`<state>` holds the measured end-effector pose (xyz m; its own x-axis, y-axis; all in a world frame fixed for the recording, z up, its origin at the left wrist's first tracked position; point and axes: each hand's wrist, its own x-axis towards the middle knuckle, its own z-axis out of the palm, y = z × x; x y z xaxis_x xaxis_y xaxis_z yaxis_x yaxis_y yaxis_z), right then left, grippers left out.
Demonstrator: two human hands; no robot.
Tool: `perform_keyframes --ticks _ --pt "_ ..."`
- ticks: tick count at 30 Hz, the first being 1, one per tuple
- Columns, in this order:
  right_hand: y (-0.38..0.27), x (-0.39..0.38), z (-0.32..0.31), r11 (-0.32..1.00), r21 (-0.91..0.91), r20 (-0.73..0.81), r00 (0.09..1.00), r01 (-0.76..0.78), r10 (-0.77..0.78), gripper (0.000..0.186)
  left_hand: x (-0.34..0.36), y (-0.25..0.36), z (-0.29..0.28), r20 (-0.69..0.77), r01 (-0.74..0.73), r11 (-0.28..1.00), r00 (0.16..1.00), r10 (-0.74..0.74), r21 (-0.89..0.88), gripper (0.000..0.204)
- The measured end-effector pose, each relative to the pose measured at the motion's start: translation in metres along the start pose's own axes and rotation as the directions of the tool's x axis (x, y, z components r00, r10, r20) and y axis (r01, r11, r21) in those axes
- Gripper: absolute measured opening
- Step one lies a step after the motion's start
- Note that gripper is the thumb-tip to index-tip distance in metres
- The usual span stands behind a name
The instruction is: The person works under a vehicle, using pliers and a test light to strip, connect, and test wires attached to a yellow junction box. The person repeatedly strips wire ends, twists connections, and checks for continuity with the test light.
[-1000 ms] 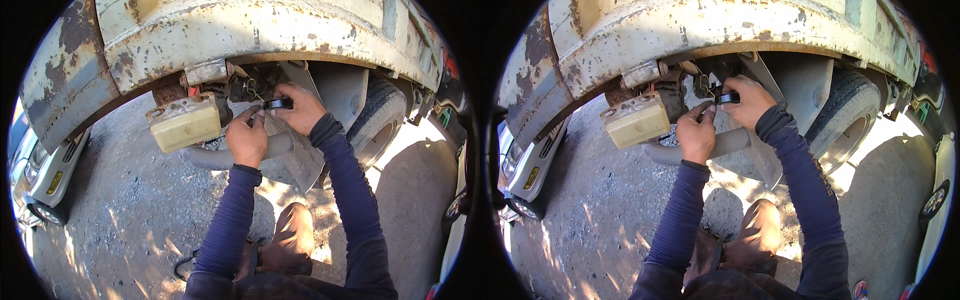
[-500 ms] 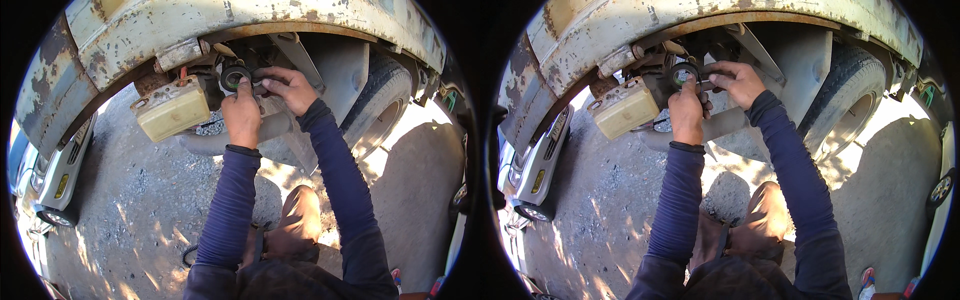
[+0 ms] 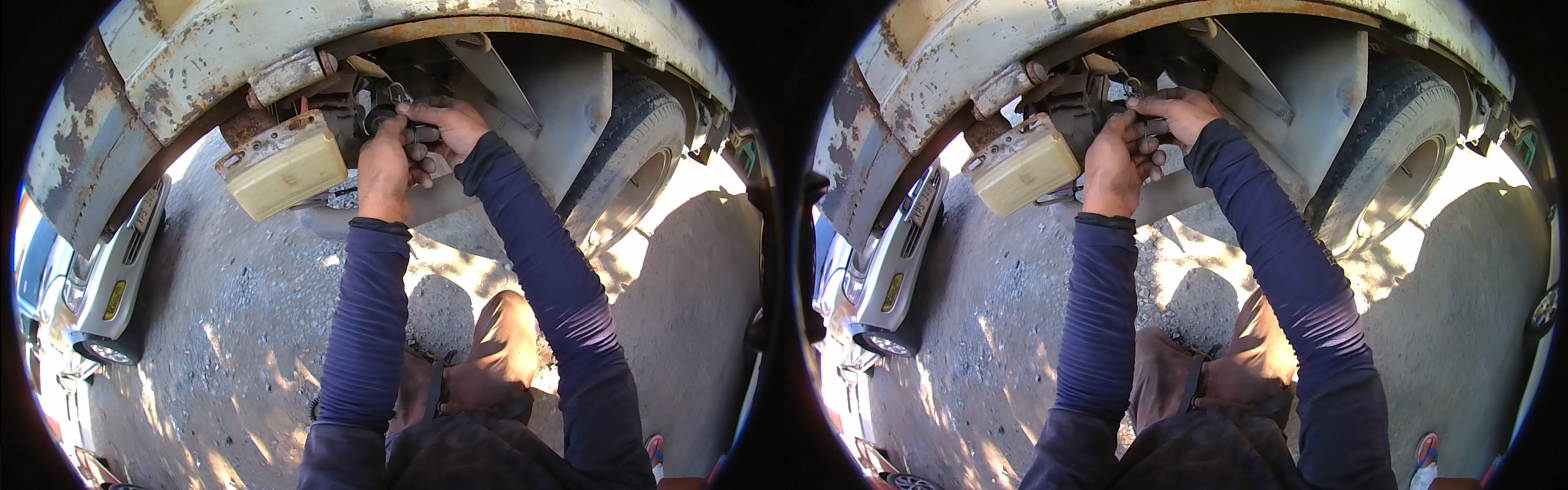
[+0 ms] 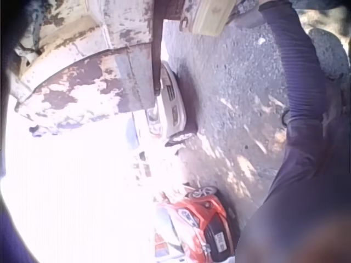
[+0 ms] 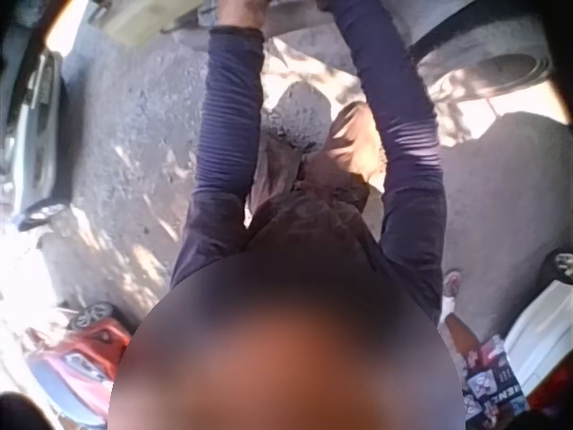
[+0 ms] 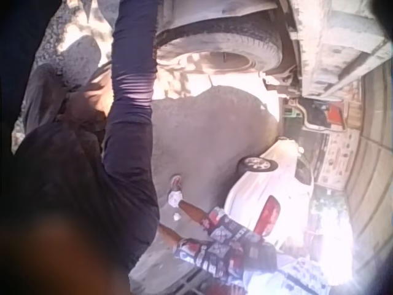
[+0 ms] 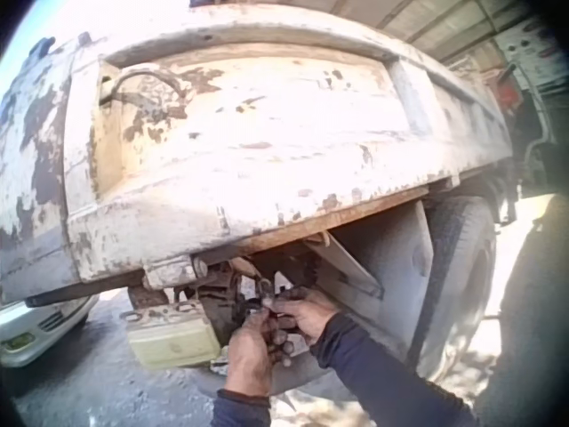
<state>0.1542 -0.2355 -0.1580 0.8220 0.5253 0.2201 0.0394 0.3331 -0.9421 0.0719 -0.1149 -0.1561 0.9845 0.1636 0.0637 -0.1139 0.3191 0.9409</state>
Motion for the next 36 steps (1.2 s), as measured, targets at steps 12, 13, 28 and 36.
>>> perform_keyframes --ticks 12,13,28,36 --pt "0.012 -0.004 -0.028 0.489 -0.785 0.169 0.891 0.38 -0.42 0.04 0.002 -0.002 -0.006 -0.13 -0.049 0.996 0.99 0.058 0.069 0.026" --pt "0.007 -0.009 -0.028 0.369 -0.866 0.146 0.876 0.338 -0.46 0.04 0.001 -0.006 -0.005 -0.138 -0.087 0.988 0.985 0.105 0.13 0.025" --pt "-0.016 -0.029 -0.035 0.739 -0.522 0.108 0.892 0.427 -0.44 0.044 0.0 -0.022 0.015 -0.185 -0.227 0.91 0.935 0.304 0.346 0.04" --pt "-0.002 -0.022 -0.019 0.41 -0.862 0.141 0.918 0.297 -0.37 0.046 -0.002 -0.001 -0.001 -0.059 -0.12 0.978 0.99 0.131 0.171 0.032"
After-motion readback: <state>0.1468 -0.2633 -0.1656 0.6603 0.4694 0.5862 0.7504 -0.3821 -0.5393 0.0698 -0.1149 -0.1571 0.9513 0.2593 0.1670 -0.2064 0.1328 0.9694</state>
